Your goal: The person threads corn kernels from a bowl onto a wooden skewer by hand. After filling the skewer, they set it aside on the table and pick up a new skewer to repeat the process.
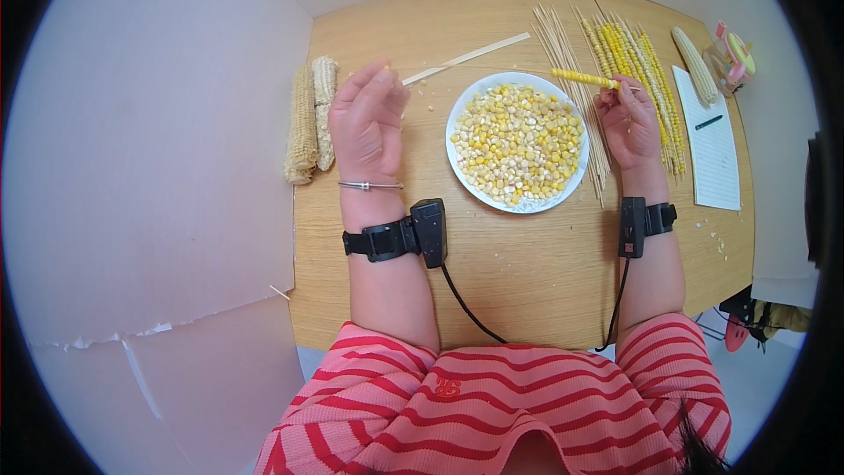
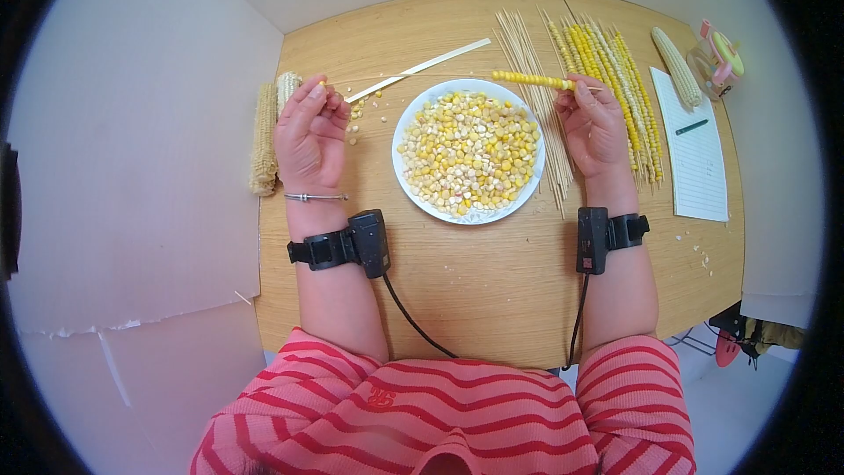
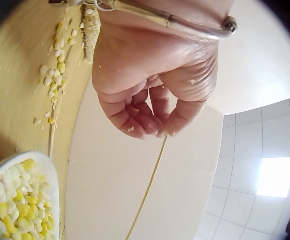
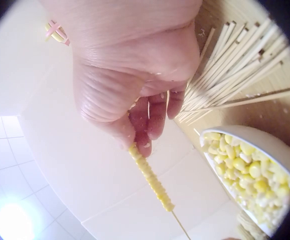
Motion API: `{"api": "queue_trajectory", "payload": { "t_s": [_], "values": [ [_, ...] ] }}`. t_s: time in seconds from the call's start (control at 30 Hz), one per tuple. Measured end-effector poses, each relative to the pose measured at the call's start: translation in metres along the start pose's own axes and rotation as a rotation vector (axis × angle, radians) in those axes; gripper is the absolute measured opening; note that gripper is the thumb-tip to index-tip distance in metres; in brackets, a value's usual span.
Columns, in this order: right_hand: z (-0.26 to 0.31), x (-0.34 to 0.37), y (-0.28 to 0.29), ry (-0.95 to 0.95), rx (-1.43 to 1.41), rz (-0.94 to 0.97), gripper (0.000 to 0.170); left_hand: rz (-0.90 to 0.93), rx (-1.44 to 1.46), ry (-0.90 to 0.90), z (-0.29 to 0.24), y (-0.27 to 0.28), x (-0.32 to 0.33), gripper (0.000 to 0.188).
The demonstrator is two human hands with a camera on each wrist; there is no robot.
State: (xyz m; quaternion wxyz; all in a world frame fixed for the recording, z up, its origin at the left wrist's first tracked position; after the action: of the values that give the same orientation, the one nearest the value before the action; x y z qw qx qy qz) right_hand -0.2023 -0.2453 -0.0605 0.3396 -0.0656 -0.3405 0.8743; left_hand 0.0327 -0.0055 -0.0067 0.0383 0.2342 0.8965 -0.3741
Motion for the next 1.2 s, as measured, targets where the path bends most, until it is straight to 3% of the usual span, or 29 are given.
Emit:
{"api": "queue_trajectory", "payload": {
  "t_s": [0.47,1.03,1.2],
  "values": [
    [-0.001,0.001,-0.005,-0.003,0.005,0.046,0.015,0.064,0.038,0.086,0.008,-0.009,0.006,0.017],
    [-0.009,0.006,-0.013,-0.083,0.178,0.208,0.021,0.426,-0.310,0.227,0.041,-0.072,0.043,0.026],
    [-0.009,0.009,-0.017,-0.086,0.107,0.157,0.022,0.400,-0.291,0.235,0.043,-0.074,0.045,0.027]
  ]
}}
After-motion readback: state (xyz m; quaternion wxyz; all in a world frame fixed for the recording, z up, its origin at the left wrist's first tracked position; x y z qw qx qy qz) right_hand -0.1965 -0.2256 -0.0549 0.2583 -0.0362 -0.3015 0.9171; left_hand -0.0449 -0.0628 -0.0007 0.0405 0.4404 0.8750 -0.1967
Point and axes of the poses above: each hand's wrist, its own x-axis away from the middle knuckle, its own y-axis out of the back of the hand, z = x × y, the point moved 3 cm from there along -x, towards the middle knuckle, and after that the axes turned 15 degrees about -y, right-handed, at the moved point
